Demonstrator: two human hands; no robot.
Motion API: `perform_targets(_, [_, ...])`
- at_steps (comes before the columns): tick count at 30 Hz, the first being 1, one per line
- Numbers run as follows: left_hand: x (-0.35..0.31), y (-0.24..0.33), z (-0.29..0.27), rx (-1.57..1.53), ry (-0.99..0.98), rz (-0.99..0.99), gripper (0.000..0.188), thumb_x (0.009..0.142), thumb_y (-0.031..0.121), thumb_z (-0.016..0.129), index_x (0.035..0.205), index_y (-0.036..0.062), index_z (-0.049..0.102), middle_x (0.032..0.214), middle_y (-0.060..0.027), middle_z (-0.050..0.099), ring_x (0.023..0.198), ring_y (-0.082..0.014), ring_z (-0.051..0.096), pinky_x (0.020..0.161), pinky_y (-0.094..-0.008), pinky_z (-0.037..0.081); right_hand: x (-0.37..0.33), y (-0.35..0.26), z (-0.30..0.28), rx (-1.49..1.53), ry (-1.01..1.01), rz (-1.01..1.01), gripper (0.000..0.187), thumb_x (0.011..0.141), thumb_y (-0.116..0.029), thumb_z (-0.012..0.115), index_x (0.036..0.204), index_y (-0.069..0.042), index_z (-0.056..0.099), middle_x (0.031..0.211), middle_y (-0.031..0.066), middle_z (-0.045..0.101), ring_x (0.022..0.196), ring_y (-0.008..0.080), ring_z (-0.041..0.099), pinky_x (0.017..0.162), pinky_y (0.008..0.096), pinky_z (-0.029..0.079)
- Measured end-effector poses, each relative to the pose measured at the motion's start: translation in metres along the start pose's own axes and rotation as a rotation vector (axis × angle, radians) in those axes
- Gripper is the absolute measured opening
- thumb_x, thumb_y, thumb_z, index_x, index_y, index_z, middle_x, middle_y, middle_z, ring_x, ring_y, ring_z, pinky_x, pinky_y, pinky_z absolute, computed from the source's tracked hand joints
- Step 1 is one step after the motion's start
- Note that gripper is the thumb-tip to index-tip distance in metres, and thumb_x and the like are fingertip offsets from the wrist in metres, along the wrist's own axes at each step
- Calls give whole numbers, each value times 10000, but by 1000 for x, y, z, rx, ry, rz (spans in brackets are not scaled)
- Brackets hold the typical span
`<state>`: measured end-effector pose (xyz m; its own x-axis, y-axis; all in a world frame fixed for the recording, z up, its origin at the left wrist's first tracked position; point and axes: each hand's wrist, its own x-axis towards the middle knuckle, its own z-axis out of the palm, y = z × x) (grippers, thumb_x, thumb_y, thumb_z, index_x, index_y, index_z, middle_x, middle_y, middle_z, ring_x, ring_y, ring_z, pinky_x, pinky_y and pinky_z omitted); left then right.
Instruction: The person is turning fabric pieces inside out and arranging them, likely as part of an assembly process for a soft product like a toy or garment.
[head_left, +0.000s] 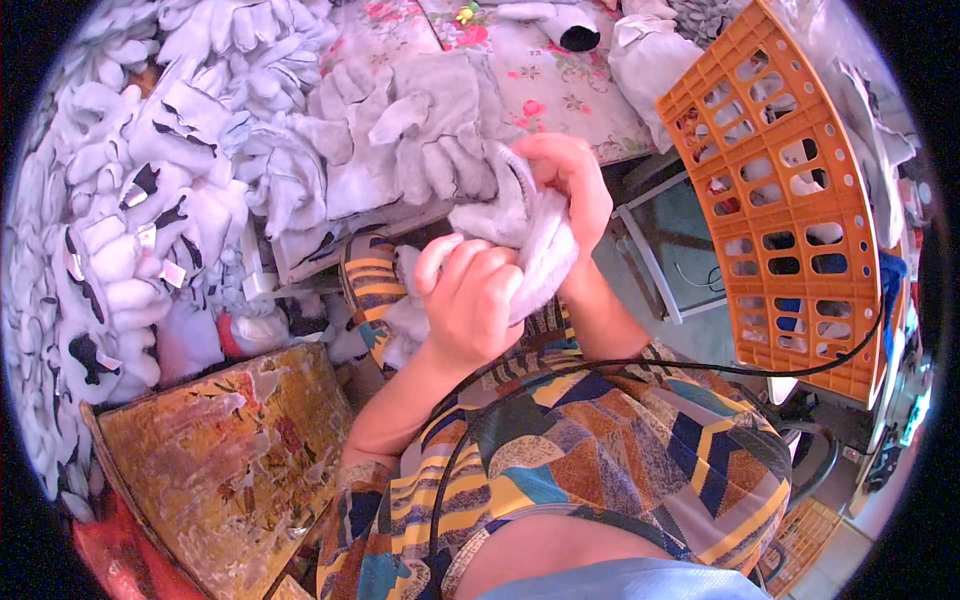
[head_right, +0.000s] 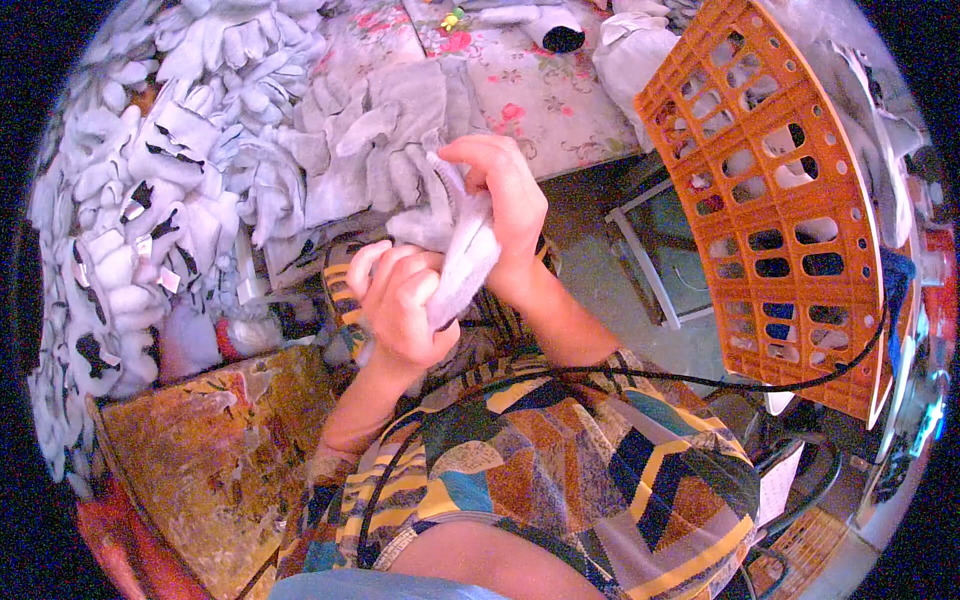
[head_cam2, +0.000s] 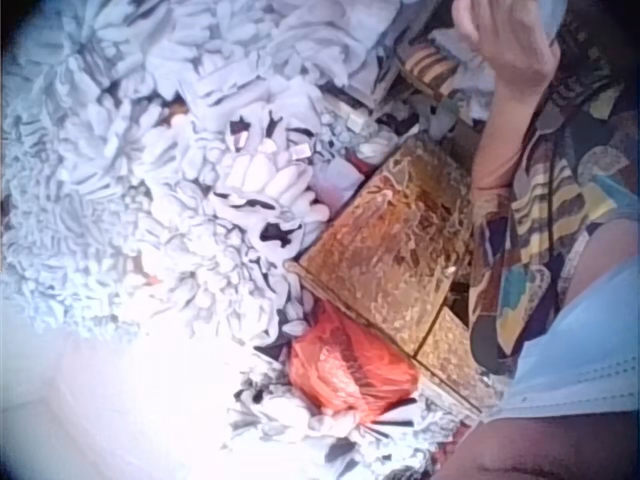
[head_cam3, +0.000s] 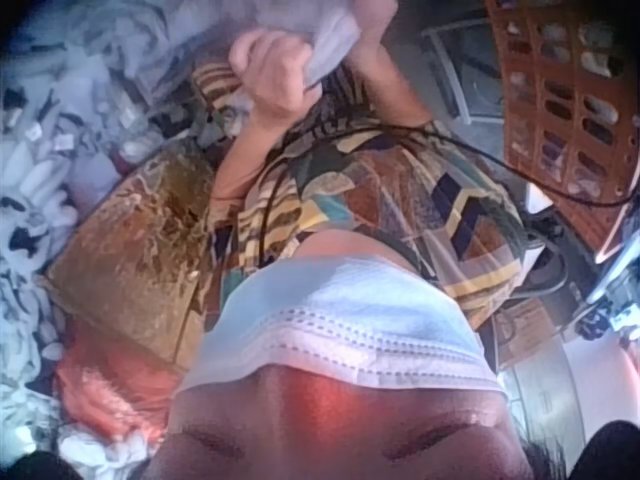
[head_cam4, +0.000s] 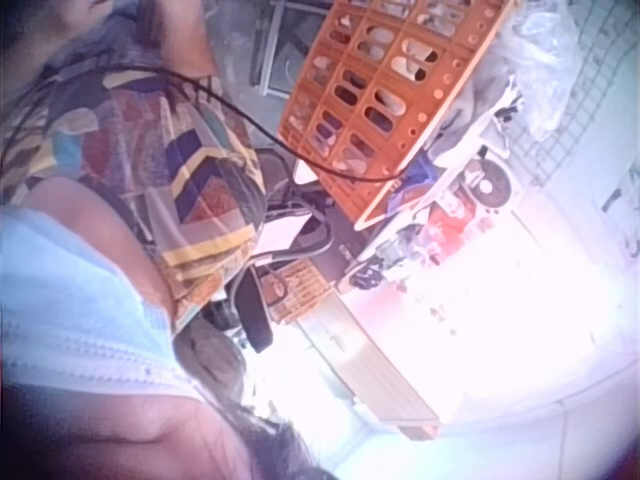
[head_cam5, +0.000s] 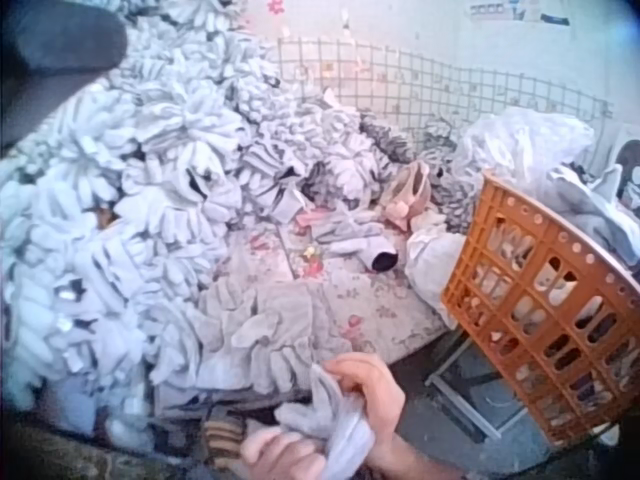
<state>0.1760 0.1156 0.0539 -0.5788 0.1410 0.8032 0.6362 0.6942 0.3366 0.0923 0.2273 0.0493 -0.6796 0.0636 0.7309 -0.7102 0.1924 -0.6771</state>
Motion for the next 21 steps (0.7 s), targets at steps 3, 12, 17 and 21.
perform_targets(3, [1, -6, 2, 25, 38, -20, 356, 593, 131, 702, 897, 67, 528, 839, -68, 582, 784, -248, 579, 879, -423, 358, 1, -4, -6, 43, -63, 162, 330, 696, -145, 697, 990, -27, 603, 790, 50, 623, 620, 134, 482, 555, 258, 404])
perform_targets(12, [11, -44, -12, -138, 22, -482, 462, 569, -44, 635, 1019, -1, 539, 971, -96, 585, 914, -214, 562, 870, -319, 434, -19, 10, -11, 1076, -441, 882, 702, 628, 24, 717, 1278, -10, 454, 1107, 46, 601, 1026, 146, 583, 909, 288, 457])
perform_targets(17, [20, -55, -10, -309, -71, -593, 444, 555, -84, 661, 982, 14, 588, 890, -128, 637, 866, -233, 624, 807, -304, 472, -24, -10, -15, 1523, -414, 1061, 959, 640, -140, 798, 1431, -7, 272, 1271, 77, 525, 1152, 167, 522, 986, 311, 405])
perform_targets(21, [20, -56, -12, -382, -176, -651, 410, 551, -92, 643, 949, -13, 582, 822, -126, 646, 799, -250, 651, 755, -295, 488, -24, -6, -17, 1360, -516, 969, 1063, 630, -206, 829, 1466, -34, 196, 1324, 69, 480, 1200, 167, 482, 1005, 307, 383])
